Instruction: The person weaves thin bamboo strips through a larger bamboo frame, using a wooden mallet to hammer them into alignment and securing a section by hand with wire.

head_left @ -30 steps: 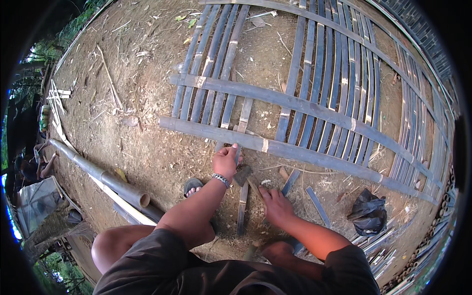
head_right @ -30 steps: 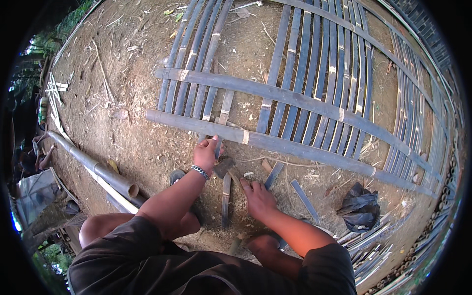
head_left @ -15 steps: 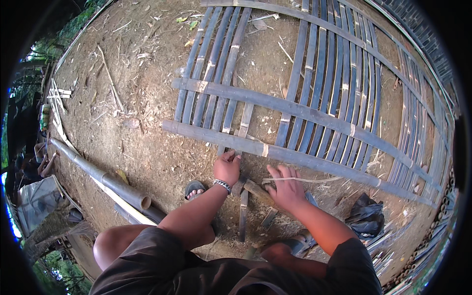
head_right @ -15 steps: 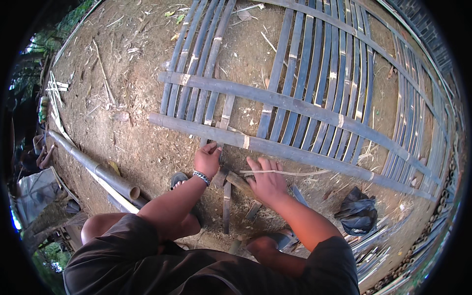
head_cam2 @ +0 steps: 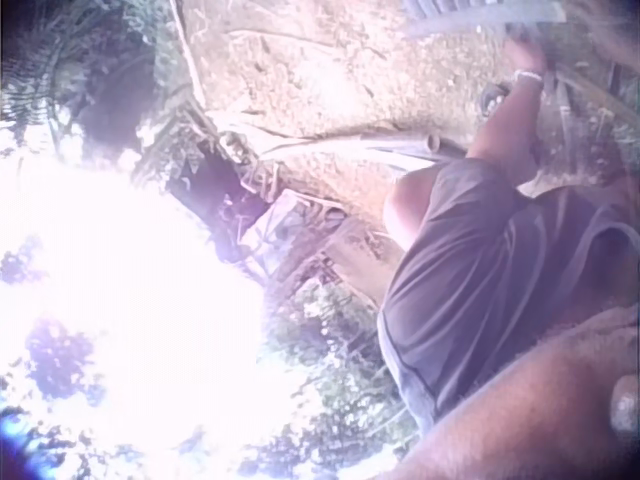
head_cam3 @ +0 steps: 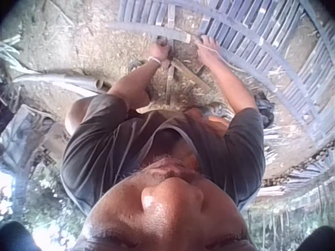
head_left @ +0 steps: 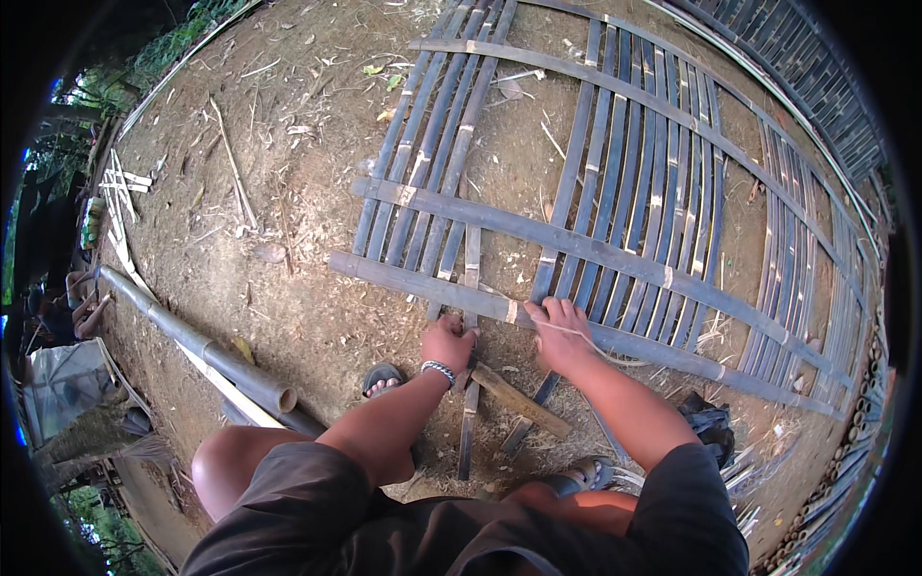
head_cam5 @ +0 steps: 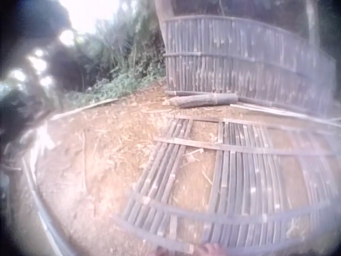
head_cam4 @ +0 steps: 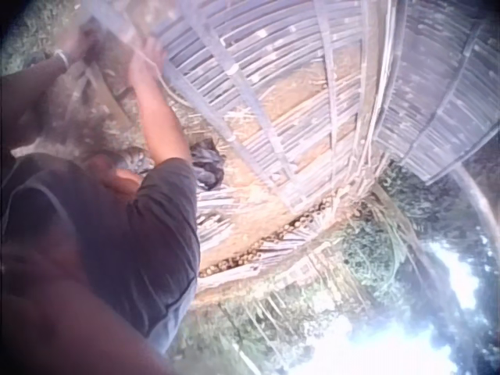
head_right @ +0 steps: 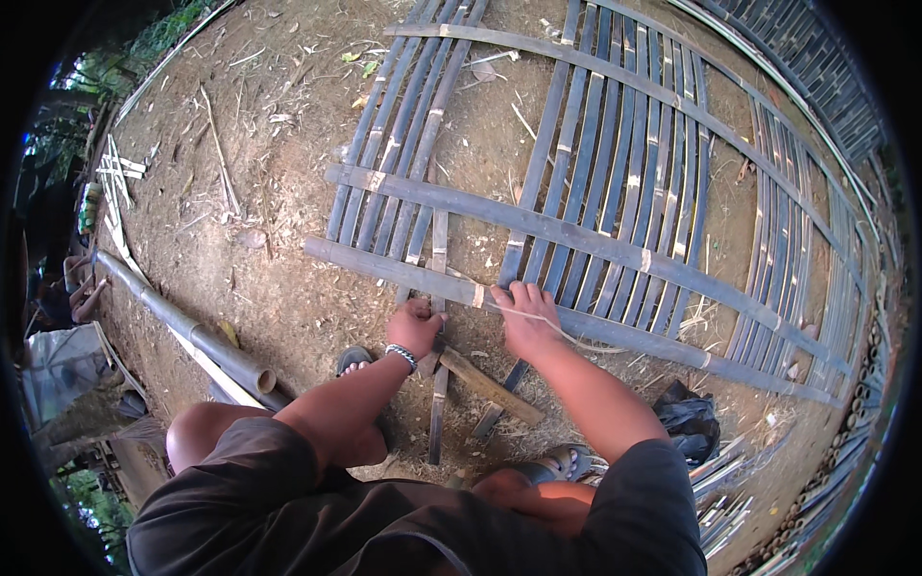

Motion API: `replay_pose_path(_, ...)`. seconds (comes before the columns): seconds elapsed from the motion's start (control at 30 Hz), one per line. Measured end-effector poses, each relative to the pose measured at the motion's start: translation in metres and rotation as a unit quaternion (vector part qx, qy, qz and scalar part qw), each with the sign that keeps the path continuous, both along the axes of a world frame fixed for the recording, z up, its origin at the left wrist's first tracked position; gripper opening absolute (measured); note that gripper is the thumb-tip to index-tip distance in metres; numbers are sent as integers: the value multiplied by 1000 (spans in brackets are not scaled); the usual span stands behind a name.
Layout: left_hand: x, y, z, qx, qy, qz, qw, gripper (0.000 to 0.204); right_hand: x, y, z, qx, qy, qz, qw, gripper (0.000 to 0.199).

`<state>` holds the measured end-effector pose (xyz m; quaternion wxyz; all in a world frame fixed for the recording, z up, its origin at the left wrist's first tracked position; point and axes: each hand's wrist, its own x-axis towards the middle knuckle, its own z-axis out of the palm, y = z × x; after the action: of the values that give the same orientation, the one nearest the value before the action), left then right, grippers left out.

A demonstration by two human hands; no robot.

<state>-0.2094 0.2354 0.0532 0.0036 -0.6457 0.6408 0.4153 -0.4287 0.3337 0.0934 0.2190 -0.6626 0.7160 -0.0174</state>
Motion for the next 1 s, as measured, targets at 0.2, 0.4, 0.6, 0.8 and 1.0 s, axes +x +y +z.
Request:
replay_pose_path(0.2, -5, 3, -4, -48, -57, -30, 997, 46, -9, -15, 3, 52, -15, 4, 999, 62)
replay_pose_path(0.4, 9, -2, 2, -73, -86, -65, 991, 42, -5, -21, 9, 57, -6, 0, 998, 54)
replay_pose_path(0.6, 6, -1, 6, -84, -97, -70, 989, 42, 7, -21, 7, 47, 37, -14, 998, 53)
replay_pose_path(0.8, 8, -5, 11, -73, -108, -101, 986, 42, 8, -29, 23, 84, 45, -11, 995, 54)
replay_pose_path(1.0, 16, 2, 10, -101, -89, -86, 987, 43, 13, -43, 18, 109, 67, -12, 992, 60)
